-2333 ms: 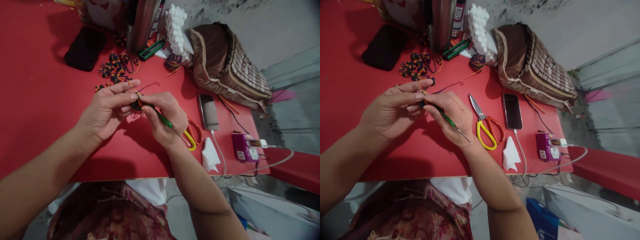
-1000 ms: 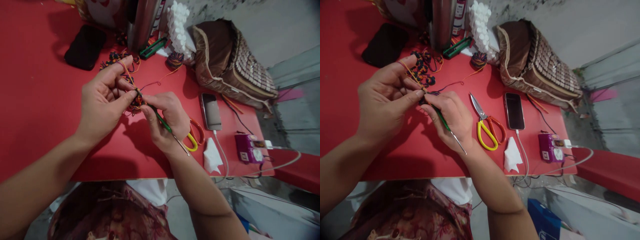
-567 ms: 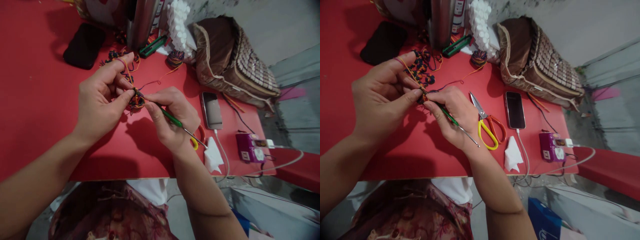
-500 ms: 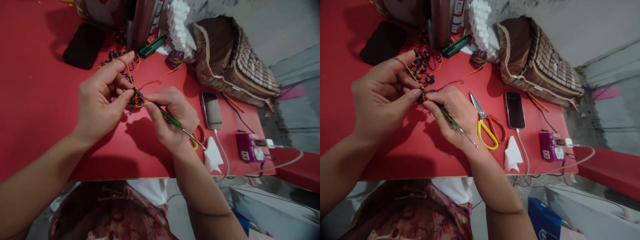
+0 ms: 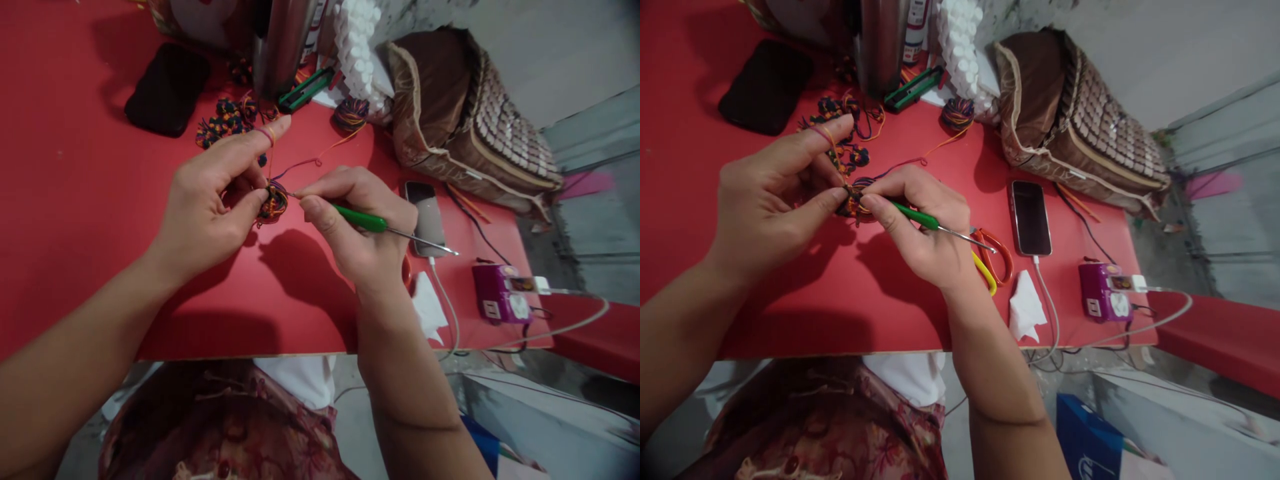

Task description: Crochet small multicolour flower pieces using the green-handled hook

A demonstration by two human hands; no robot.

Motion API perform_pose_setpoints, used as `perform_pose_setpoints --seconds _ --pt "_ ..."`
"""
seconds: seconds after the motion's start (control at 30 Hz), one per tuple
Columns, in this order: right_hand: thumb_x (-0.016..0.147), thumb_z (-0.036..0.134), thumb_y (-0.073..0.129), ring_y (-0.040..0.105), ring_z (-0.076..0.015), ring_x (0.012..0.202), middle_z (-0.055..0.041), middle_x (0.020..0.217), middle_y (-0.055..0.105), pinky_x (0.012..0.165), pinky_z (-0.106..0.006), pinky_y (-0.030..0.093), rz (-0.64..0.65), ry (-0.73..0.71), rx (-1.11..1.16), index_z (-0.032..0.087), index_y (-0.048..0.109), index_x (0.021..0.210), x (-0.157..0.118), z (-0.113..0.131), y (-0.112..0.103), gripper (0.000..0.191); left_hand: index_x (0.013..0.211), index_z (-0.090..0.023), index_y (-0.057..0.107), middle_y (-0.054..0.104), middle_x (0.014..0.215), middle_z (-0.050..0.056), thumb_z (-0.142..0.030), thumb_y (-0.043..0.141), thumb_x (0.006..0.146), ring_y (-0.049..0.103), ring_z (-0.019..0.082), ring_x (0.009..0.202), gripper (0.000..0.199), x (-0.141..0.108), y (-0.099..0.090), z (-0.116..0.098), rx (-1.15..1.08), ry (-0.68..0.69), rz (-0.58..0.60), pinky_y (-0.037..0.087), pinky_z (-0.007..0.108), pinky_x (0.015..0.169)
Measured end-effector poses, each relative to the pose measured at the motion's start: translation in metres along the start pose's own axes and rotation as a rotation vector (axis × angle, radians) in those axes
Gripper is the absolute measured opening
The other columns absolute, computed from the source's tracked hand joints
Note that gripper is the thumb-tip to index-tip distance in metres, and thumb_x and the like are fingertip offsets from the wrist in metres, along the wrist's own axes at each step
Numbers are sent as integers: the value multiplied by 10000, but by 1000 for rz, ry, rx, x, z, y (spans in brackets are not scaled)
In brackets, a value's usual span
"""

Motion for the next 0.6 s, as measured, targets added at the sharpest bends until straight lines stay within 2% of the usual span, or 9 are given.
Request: perform_pose_setpoints --seconds 0.07,0.1,0.2,0.3,0.33,0.43,0.53,0.6 --pt "1068 182 826 850 -181 849 19 955 900 787 -326 686 2 17 22 318 886 1079 2 2 -1 150 1563 -424 834 830 1036 6 -162 849 1004 690 195 826 618 0 0 4 -15 79 58 492 370 656" --pt "1058 172 827 845 -187 834 17 943 897 773 -332 682 -5 8 21 320 886 1072 2 3 -1 159 1560 -436 830 821 1023 1 -174 842 1028 669 190 817 593 0 0 8 -14 60 44 485 373 658" --pt "1031 195 837 819 -214 786 16 911 885 730 -369 662 -19 -30 -27 346 867 1058 1 3 0 156 1545 -379 833 801 1004 10 -218 872 1033 639 185 804 538 0 0 14 -48 7 65 482 360 657" --pt "1074 276 799 806 -224 776 6 911 885 724 -387 660 5 -35 -78 355 853 1069 0 0 2 96 1494 -335 865 768 945 10 -187 874 987 612 164 743 528 -1 1 7 -85 8 43 466 343 635" --pt "1093 307 779 800 -224 764 1 907 883 712 -389 663 12 -37 -88 350 852 1070 -1 0 3 87 1490 -322 867 763 943 18 -180 856 1004 637 180 787 506 -1 1 6 -91 -76 33 490 341 665" --pt "1106 395 794 787 -211 736 -9 881 872 685 -379 667 17 -2 -108 323 856 1020 0 0 2 128 1432 -280 896 731 907 18 -148 896 939 662 194 813 510 -1 2 -1 -135 -179 1 508 319 674" --pt "1079 411 847 786 -193 724 2 855 870 708 -361 693 7 76 -81 308 877 962 2 1 -1 158 1380 -306 926 714 881 11 -131 918 892 646 187 749 518 1 2 -6 -129 -182 -11 518 323 657" --pt "1051 398 882 773 -183 682 18 828 866 686 -349 704 -8 106 -18 309 889 952 4 2 -3 133 1354 -321 935 733 902 17 -150 911 904 659 194 761 482 4 1 -7 -120 -159 28 535 327 669"
Point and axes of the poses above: each hand's wrist, its own x-axis towards the middle knuckle, its own y-axis out of the palm, z = x × y, the point moved 3 cm from there along x, towards the middle knuckle
